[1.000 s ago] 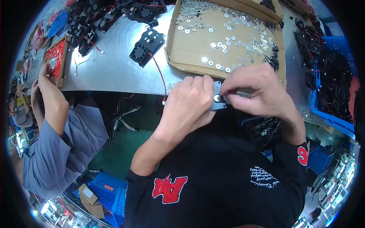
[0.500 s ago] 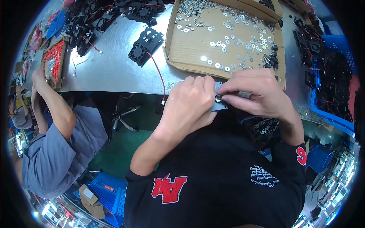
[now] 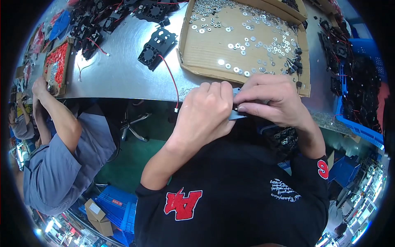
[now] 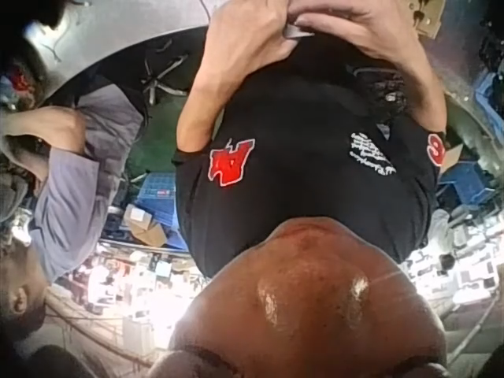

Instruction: Manually assembling small plastic components by attaching washers and managing wires.

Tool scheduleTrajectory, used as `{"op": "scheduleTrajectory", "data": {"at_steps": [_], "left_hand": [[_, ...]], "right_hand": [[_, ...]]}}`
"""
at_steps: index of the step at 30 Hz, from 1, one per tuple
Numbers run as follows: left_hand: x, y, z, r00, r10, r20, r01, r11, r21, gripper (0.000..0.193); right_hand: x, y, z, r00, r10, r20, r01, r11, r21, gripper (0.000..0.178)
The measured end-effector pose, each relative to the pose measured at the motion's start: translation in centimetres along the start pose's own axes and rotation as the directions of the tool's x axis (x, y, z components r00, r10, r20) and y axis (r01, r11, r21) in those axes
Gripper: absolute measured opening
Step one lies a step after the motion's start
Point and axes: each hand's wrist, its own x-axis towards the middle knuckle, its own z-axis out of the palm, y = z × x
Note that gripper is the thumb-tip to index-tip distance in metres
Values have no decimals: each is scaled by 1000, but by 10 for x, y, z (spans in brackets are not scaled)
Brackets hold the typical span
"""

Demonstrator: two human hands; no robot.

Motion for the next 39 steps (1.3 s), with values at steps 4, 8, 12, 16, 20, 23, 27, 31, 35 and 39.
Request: {"op": "scheduleTrajectory", "data": {"at_steps": [4, 8, 12, 16, 20, 23, 27, 31, 35, 39], "left_hand": [[1, 0, 1, 1000, 2, -5, -2, 1000, 6, 33], [2, 0, 2, 1000, 6, -2, -6, 1000, 13, 33], [3, 1, 3, 1000, 8, -19, -7, 1000, 20, 36], [4, 4, 2, 1000, -3, -20, 3, 1000, 15, 38], [4, 4, 4, 999, 41, -2, -40, 995, 93, 37], [4, 4, 4, 999, 32, -9, -31, 995, 98, 39], [5, 6, 0, 999, 26, -19, -23, 989, 146, 46], [5, 9, -3, 999, 35, 12, -36, 985, 171, 48], [5, 9, -5, 999, 33, 6, -33, 985, 167, 49], [4, 11, -6, 999, 23, -23, -19, 984, 176, 49]], "right_hand": [[-1, 1, 2, 999, -6, -39, 6, 1000, 24, 18], [-2, 0, 3, 997, 69, -44, -67, 997, 49, 17], [-5, 0, 4, 993, 99, -70, -93, 993, 79, 16], [-10, -1, 13, 973, 193, -124, -174, 973, 149, 18], [-10, -6, 18, 949, 276, -153, -256, 957, 137, 19], [-10, -8, 17, 961, 228, -158, -212, 971, 115, 19], [-17, -5, 14, 963, 202, -178, -179, 974, 136, 21], [-20, -7, 12, 979, 104, -175, -103, 995, 15, 23], [-21, -7, 18, 973, -5, -230, -18, 995, -97, 24], [-20, -7, 21, 965, -116, -236, 56, 968, -246, 28]]}}
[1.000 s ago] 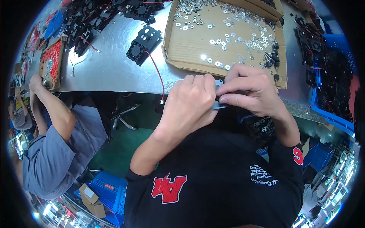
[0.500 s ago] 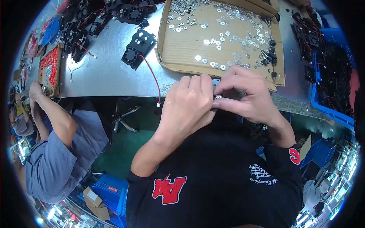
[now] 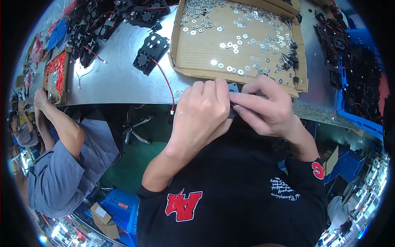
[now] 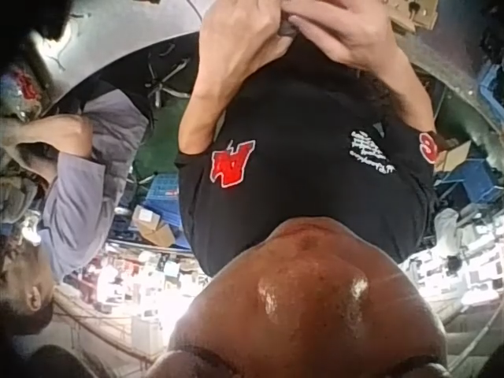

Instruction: Manually assembling small plastic components by attaching washers and managing wires.

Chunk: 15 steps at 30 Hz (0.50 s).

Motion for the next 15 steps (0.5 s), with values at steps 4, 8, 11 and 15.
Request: {"op": "scheduleTrajectory", "data": {"at_steps": [4, 8, 11, 15], "left_hand": [[-1, 1, -1, 1000, 5, -1, -5, 1000, 27, 50], [-1, 2, -2, 1000, 23, 18, -24, 999, 32, 49], [-2, 2, -3, 1000, 26, 8, -26, 999, 32, 48], [1, 1, 1, 995, 87, -46, -83, 994, 73, 43]], "right_hand": [[-2, -5, 2, 993, -114, -30, 106, 975, -193, 33], [-1, -15, 2, 997, -31, -69, 19, 984, -176, 28], [0, -21, 0, 997, 52, -50, -56, 995, -79, 29], [-1, -20, -2, 996, 54, -68, -60, 994, -90, 28]]}}
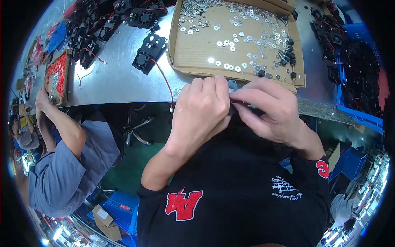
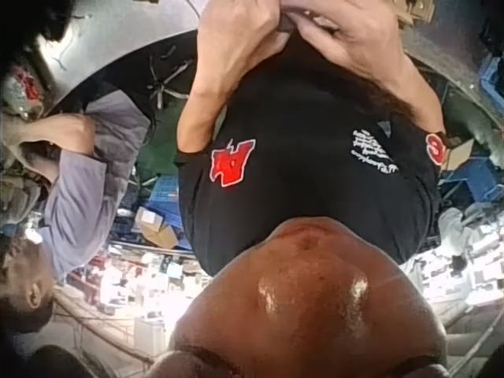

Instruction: Manually assembling small plastic components by attaching washers and managing wires.

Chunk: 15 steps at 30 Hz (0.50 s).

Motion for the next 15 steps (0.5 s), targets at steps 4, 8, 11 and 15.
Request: {"op": "scheduleTrajectory", "data": {"at_steps": [4, 8, 11, 15], "left_hand": [[0, 0, 0, 1000, 7, 4, -7, 1000, -1, 37], [-3, 1, 3, 1000, -22, 21, 22, 1000, 21, 40], [-2, 0, 2, 998, -40, 53, 39, 999, 13, 48], [-1, -2, 3, 998, -20, 56, 20, 1000, 3, 47]], "right_hand": [[0, -4, -3, 991, -126, 39, 130, 982, -138, 33], [5, -2, -7, 981, -155, 118, 170, 977, -126, 33], [8, 3, -10, 963, -196, 186, 225, 962, -151, 34], [10, 7, -11, 923, -291, 252, 348, 911, -222, 33]]}}
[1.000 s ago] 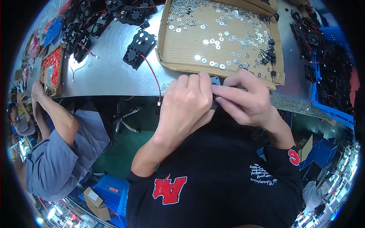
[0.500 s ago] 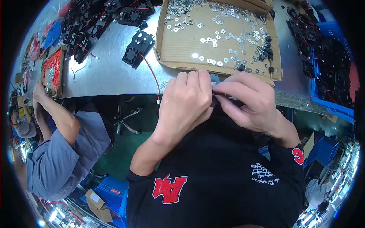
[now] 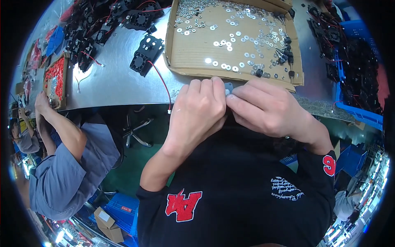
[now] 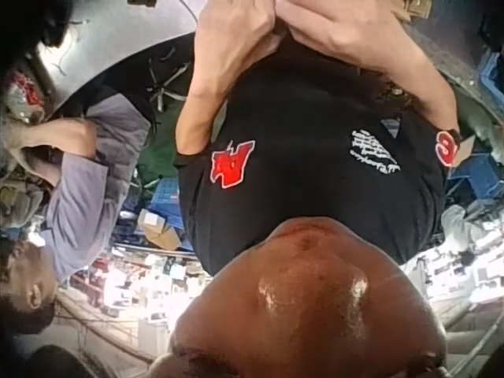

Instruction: Manually assembling small plastic components by attaching washers and managing wires.

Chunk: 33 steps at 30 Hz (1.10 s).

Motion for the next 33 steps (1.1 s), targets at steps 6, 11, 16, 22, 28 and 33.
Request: {"op": "scheduleTrajectory", "data": {"at_steps": [6, 11, 16, 22, 28, 33], "left_hand": [[1, -3, -1, 998, 64, -30, -64, 998, -8, 26], [1, -4, 4, 996, 83, -39, -81, 995, 51, 26], [4, -3, -1, 997, 77, -17, -77, 997, -1, 32], [3, 0, 0, 997, 23, 68, -19, 998, -61, 58], [3, -1, 2, 998, 67, -3, -67, 997, -48, 43], [3, -2, 3, 999, 47, -5, -47, 994, -102, 44]], "right_hand": [[3, 3, -2, 1000, -4, 0, 4, 996, 94, 30], [6, 2, -5, 989, 96, 112, -106, 991, 81, 20], [5, 0, -4, 986, 165, 18, -166, 969, 183, 18], [6, -2, -7, 941, 328, 76, -335, 890, 308, 18], [9, -3, -11, 931, 360, 65, -357, 857, 372, 17], [0, 0, -14, 931, 363, 27, -342, 846, 409, 23]]}}
